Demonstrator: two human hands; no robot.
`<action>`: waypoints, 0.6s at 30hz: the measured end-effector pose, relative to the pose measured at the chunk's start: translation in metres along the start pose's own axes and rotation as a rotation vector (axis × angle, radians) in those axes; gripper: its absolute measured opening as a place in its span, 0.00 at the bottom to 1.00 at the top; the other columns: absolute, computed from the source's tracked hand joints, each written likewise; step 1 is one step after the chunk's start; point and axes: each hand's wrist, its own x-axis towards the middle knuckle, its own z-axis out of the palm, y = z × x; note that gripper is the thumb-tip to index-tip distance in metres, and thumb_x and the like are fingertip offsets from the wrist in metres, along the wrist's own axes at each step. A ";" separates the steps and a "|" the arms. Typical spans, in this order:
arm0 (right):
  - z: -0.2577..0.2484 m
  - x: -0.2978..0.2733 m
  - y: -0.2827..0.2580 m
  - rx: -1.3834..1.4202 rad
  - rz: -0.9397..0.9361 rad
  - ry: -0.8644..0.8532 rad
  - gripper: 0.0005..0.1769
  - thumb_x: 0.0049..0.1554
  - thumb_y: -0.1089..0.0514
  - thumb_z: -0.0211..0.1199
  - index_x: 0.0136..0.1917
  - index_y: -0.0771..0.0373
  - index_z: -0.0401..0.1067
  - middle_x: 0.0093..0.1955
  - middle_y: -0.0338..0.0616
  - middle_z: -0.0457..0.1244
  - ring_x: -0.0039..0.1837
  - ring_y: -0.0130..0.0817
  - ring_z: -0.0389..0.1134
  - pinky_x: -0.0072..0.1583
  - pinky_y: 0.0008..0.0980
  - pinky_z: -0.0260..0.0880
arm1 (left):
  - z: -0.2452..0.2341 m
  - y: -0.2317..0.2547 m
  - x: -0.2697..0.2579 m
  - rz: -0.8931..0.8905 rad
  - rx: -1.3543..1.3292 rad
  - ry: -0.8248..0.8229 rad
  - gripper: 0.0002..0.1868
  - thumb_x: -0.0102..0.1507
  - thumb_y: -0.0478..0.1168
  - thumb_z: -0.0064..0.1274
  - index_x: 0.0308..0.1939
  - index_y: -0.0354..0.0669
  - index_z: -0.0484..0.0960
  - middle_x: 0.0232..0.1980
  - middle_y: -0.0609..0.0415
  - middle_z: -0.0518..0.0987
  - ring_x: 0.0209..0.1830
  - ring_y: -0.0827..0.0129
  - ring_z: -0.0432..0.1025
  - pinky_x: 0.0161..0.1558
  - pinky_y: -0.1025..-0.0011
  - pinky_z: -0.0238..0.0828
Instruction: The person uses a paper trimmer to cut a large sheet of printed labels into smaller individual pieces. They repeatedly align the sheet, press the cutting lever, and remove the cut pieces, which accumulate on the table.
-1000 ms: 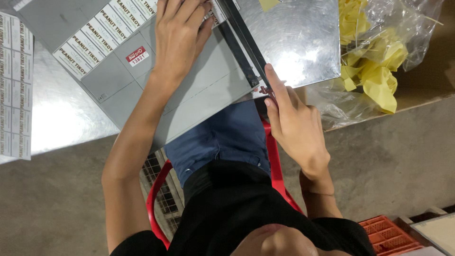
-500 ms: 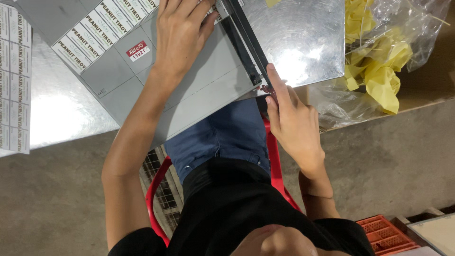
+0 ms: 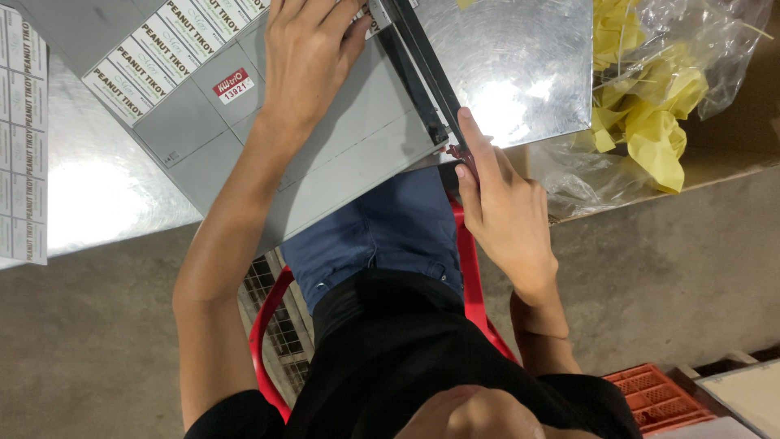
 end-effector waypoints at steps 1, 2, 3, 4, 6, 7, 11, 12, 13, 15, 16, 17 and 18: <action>0.000 0.000 0.000 0.001 -0.007 0.005 0.34 0.67 0.63 0.58 0.83 0.55 0.53 0.53 0.52 0.69 0.44 0.49 0.72 0.45 0.44 0.71 | 0.001 0.000 -0.001 0.003 0.002 0.003 0.11 0.65 0.32 0.65 0.51 0.40 0.83 0.51 0.54 0.80 0.53 0.56 0.72 0.57 0.59 0.66; 0.000 0.000 0.000 0.002 0.001 -0.001 0.34 0.67 0.63 0.58 0.83 0.55 0.53 0.52 0.52 0.69 0.43 0.48 0.72 0.44 0.44 0.71 | 0.001 -0.001 -0.001 0.005 0.004 0.008 0.11 0.65 0.32 0.65 0.50 0.40 0.83 0.50 0.53 0.80 0.52 0.55 0.72 0.56 0.59 0.66; 0.000 0.000 0.000 0.003 0.008 -0.007 0.34 0.67 0.62 0.58 0.83 0.56 0.53 0.52 0.52 0.69 0.43 0.47 0.72 0.44 0.44 0.71 | 0.002 -0.001 -0.002 0.008 0.007 0.012 0.11 0.65 0.32 0.65 0.50 0.40 0.83 0.49 0.53 0.80 0.52 0.55 0.72 0.55 0.59 0.66; 0.000 0.000 0.000 0.004 0.016 -0.014 0.34 0.67 0.62 0.58 0.83 0.56 0.53 0.51 0.51 0.69 0.42 0.47 0.72 0.43 0.43 0.71 | 0.003 -0.002 -0.002 0.007 0.009 0.014 0.10 0.65 0.33 0.65 0.50 0.40 0.83 0.49 0.53 0.80 0.51 0.55 0.73 0.54 0.59 0.66; 0.001 0.000 0.001 -0.011 0.012 -0.012 0.34 0.67 0.62 0.59 0.83 0.56 0.54 0.50 0.51 0.69 0.42 0.46 0.72 0.43 0.43 0.70 | 0.004 -0.003 -0.003 0.006 0.014 0.018 0.08 0.66 0.33 0.65 0.48 0.41 0.84 0.48 0.53 0.81 0.50 0.55 0.73 0.53 0.58 0.66; 0.001 -0.001 0.001 -0.020 0.010 -0.011 0.34 0.67 0.62 0.59 0.83 0.56 0.54 0.50 0.50 0.69 0.42 0.46 0.72 0.43 0.43 0.70 | 0.005 -0.004 -0.003 0.008 0.008 0.019 0.08 0.66 0.33 0.64 0.48 0.41 0.84 0.48 0.53 0.81 0.49 0.55 0.74 0.53 0.58 0.66; 0.003 -0.001 0.003 0.016 0.039 -0.027 0.33 0.67 0.62 0.58 0.83 0.55 0.55 0.48 0.50 0.69 0.39 0.41 0.71 0.41 0.40 0.70 | 0.007 -0.006 -0.006 0.005 0.009 0.007 0.06 0.67 0.34 0.64 0.47 0.40 0.84 0.45 0.52 0.81 0.46 0.55 0.74 0.51 0.58 0.67; 0.003 -0.002 0.004 0.022 0.037 -0.022 0.33 0.68 0.62 0.58 0.83 0.55 0.55 0.48 0.50 0.69 0.39 0.41 0.71 0.41 0.39 0.70 | 0.008 -0.007 -0.006 0.002 0.014 -0.001 0.06 0.68 0.34 0.64 0.47 0.40 0.84 0.45 0.52 0.81 0.45 0.55 0.74 0.51 0.58 0.67; 0.003 -0.002 0.004 0.029 0.035 -0.018 0.32 0.68 0.62 0.58 0.83 0.55 0.55 0.48 0.49 0.69 0.39 0.40 0.71 0.41 0.39 0.70 | 0.008 -0.007 -0.007 0.006 0.016 0.003 0.06 0.68 0.34 0.63 0.47 0.40 0.84 0.45 0.52 0.81 0.45 0.55 0.74 0.50 0.58 0.67; 0.004 -0.002 0.005 0.035 0.039 -0.018 0.32 0.68 0.62 0.58 0.83 0.55 0.55 0.47 0.49 0.69 0.38 0.39 0.71 0.41 0.38 0.69 | 0.008 -0.007 -0.007 0.017 0.023 0.012 0.05 0.68 0.34 0.63 0.46 0.40 0.84 0.45 0.52 0.81 0.44 0.55 0.75 0.50 0.58 0.68; 0.005 -0.002 0.005 0.038 0.041 -0.018 0.32 0.68 0.62 0.58 0.82 0.56 0.55 0.46 0.49 0.69 0.38 0.39 0.71 0.41 0.38 0.69 | 0.008 -0.007 -0.007 0.017 0.025 0.015 0.05 0.67 0.34 0.63 0.46 0.40 0.84 0.44 0.52 0.81 0.44 0.55 0.75 0.50 0.58 0.68; 0.005 -0.002 0.005 0.045 0.036 -0.014 0.32 0.69 0.62 0.58 0.83 0.56 0.55 0.47 0.49 0.69 0.38 0.39 0.71 0.41 0.38 0.69 | 0.009 -0.007 -0.007 0.017 0.027 0.019 0.06 0.67 0.34 0.63 0.46 0.40 0.84 0.44 0.52 0.81 0.44 0.55 0.75 0.50 0.58 0.67; 0.004 -0.002 0.005 0.052 0.030 -0.011 0.32 0.69 0.62 0.58 0.83 0.56 0.55 0.47 0.49 0.69 0.39 0.39 0.71 0.41 0.38 0.70 | 0.009 -0.007 -0.007 0.016 0.030 0.022 0.06 0.67 0.35 0.63 0.46 0.40 0.84 0.44 0.52 0.81 0.44 0.55 0.75 0.49 0.58 0.67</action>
